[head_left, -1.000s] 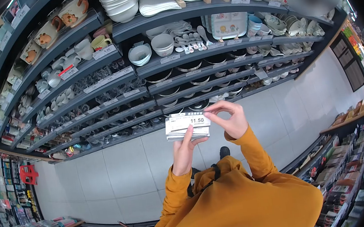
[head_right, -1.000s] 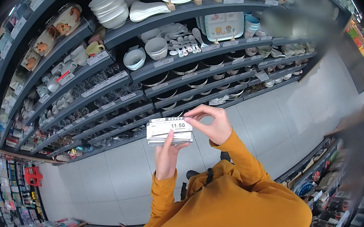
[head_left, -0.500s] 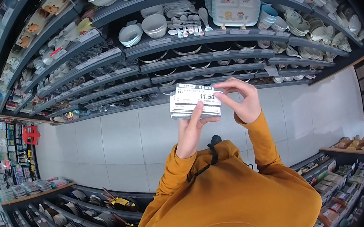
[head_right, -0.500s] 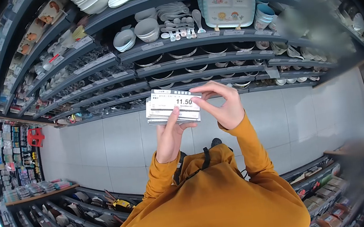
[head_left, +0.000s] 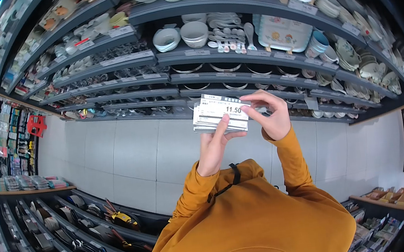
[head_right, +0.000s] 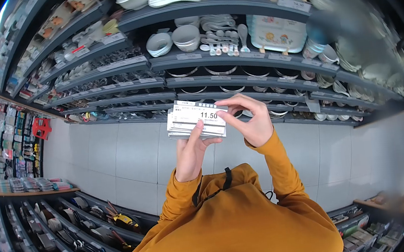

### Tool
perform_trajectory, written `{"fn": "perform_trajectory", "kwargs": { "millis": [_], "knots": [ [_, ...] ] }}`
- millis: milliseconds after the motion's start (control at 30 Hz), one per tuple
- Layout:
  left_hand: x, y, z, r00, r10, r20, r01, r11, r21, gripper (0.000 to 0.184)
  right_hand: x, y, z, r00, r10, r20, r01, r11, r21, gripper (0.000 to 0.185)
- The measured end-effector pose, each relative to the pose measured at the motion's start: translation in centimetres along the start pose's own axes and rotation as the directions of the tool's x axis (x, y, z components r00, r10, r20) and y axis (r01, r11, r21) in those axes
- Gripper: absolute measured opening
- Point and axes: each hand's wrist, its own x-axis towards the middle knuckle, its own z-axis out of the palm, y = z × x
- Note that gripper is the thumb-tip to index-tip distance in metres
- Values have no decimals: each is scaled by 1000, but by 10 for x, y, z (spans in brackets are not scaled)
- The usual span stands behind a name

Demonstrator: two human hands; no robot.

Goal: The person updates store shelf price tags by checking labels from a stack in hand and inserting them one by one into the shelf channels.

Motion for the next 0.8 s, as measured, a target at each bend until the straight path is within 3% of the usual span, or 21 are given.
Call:
{"fn": "perform_trajectory", "kwargs": {
  "millis": [367,567,800],
  "knots": [
    [-43,109,-132,978,114,-174,-113,993,18,31,49,-19,177,986,-27,166,3,990,144,21],
    [-94,172,-229,907,213,-364,-208,977,53,33,77,-28,316,918,-68,391,-47,960,277,25],
    [-127,226,-299,816,221,-534,-246,969,24,38,123,-31,419,892,5,453,-130,960,247,24]
  ]
}}
